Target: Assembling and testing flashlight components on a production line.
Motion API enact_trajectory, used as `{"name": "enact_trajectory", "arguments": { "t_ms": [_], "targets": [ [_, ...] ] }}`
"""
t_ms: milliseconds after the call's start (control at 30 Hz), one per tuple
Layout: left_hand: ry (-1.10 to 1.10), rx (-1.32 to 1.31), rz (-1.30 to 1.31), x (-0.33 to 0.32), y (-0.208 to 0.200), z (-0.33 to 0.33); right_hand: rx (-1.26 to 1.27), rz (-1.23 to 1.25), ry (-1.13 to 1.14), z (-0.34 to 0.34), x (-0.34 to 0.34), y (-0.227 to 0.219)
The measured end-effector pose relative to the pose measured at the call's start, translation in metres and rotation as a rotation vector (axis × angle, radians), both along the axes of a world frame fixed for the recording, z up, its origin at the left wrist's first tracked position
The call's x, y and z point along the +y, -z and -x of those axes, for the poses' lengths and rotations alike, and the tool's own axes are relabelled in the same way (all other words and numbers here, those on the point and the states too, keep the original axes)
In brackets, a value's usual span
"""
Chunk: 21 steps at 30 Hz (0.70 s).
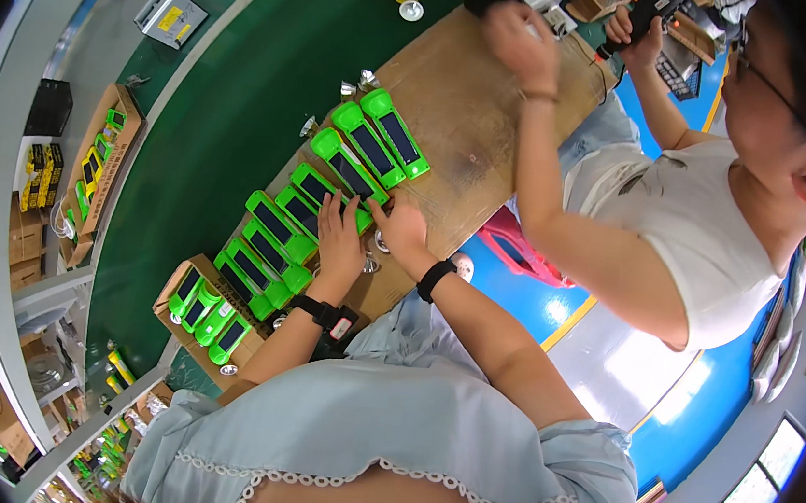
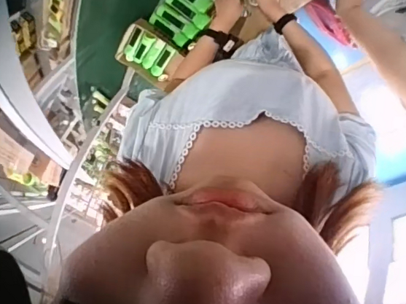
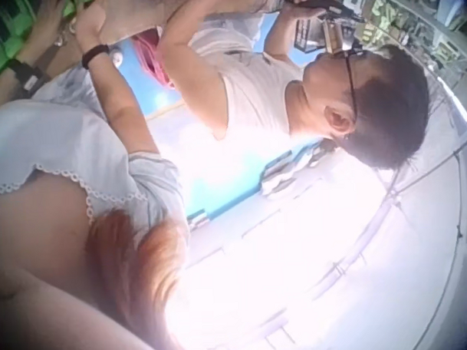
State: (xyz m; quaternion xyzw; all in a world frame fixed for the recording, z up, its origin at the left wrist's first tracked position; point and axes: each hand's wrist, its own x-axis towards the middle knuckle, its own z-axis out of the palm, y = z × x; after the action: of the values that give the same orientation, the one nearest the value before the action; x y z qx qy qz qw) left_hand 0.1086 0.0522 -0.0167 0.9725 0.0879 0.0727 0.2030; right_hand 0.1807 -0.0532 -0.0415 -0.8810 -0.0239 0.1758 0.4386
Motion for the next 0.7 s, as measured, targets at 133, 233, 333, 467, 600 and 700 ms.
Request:
{"name": "enact_trajectory", "arguments": {
  "t_ms": [133, 233, 333, 467, 600, 700],
  "targets": [
    [-0.035, -0.008, 0.057, -0.001, -0.007, 0.004, 0.007, -0.121, 0.203, -0.001, 0.001, 0.01],
    [0.011, -0.164, 0.17, -0.004, -0.014, 0.017, 0.152, -0.226, 0.388, -0.011, 0.008, 0.023],
    [0.077, -0.179, 0.284, -0.018, -0.014, 0.042, 0.329, -0.174, 0.587, -0.024, 0.027, 0.009],
    [0.175, -0.154, 0.333, -0.029, -0.013, 0.059, 0.347, -0.029, 0.795, -0.031, 0.044, 0.018],
    [0.167, -0.174, 0.294, -0.03, -0.005, 0.068, 0.379, -0.192, 0.8, -0.029, 0.045, 0.005],
    [0.203, -0.016, 0.473, -0.03, 0.01, 0.087, 0.419, -0.132, 0.641, -0.026, 0.037, 0.002]
  ]
}}
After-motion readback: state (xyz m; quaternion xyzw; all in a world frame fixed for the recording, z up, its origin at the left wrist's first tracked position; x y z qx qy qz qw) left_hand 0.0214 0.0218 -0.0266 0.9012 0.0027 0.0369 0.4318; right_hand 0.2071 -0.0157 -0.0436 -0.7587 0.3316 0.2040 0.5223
